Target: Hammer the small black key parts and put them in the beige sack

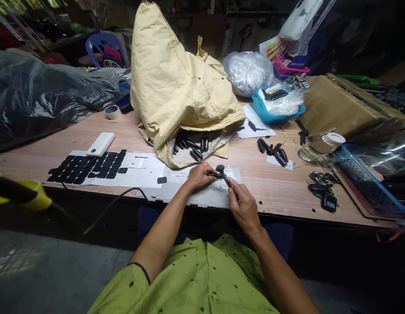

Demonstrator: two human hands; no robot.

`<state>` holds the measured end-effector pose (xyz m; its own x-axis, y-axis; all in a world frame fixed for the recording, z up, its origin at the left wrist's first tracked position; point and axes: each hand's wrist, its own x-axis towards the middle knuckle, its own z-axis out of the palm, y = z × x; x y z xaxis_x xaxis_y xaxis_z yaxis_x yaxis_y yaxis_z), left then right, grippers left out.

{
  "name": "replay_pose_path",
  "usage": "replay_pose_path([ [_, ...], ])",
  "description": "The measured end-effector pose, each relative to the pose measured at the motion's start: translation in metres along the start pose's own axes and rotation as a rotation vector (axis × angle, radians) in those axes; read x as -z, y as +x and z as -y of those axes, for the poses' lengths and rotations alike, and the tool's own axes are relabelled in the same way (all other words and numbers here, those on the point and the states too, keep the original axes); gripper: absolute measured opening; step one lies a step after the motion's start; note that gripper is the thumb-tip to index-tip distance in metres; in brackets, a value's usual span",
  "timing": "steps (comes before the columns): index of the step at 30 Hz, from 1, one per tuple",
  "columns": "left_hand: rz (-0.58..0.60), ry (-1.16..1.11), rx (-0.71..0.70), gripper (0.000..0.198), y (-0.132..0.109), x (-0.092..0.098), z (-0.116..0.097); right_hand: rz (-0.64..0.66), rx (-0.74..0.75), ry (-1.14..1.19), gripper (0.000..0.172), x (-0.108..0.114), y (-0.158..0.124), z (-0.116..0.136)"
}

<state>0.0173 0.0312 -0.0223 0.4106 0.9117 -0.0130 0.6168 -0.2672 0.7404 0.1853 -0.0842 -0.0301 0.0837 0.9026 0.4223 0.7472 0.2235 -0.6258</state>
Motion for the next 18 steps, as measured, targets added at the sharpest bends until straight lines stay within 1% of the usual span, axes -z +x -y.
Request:
replay_pose_path([
  [2,-0.001,-0.010,0.011,0.019,-0.0003,0.0002,0.0003,0.004,0.006,0.010,0.040,0.0005,-0.0003,0.0012],
  [4,0.004,-0.008,0.025,0.016,-0.0005,0.0008,0.0002,0.035,0.008,0.000,0.041,-0.0015,-0.0016,0.0012],
  [7,0.010,0.004,0.027,0.013,-0.0001,0.0020,-0.0003,0.069,-0.021,-0.051,0.040,-0.0055,-0.0032,-0.0006],
  [14,0.011,-0.005,0.006,0.022,0.0007,0.0015,0.0008,0.018,-0.053,0.058,0.040,0.0001,-0.0014,-0.0037],
  [18,-0.003,-0.008,0.031,0.023,0.0000,-0.0011,0.0018,0.037,-0.055,0.051,0.039,0.0006,-0.0035,-0.0065],
])
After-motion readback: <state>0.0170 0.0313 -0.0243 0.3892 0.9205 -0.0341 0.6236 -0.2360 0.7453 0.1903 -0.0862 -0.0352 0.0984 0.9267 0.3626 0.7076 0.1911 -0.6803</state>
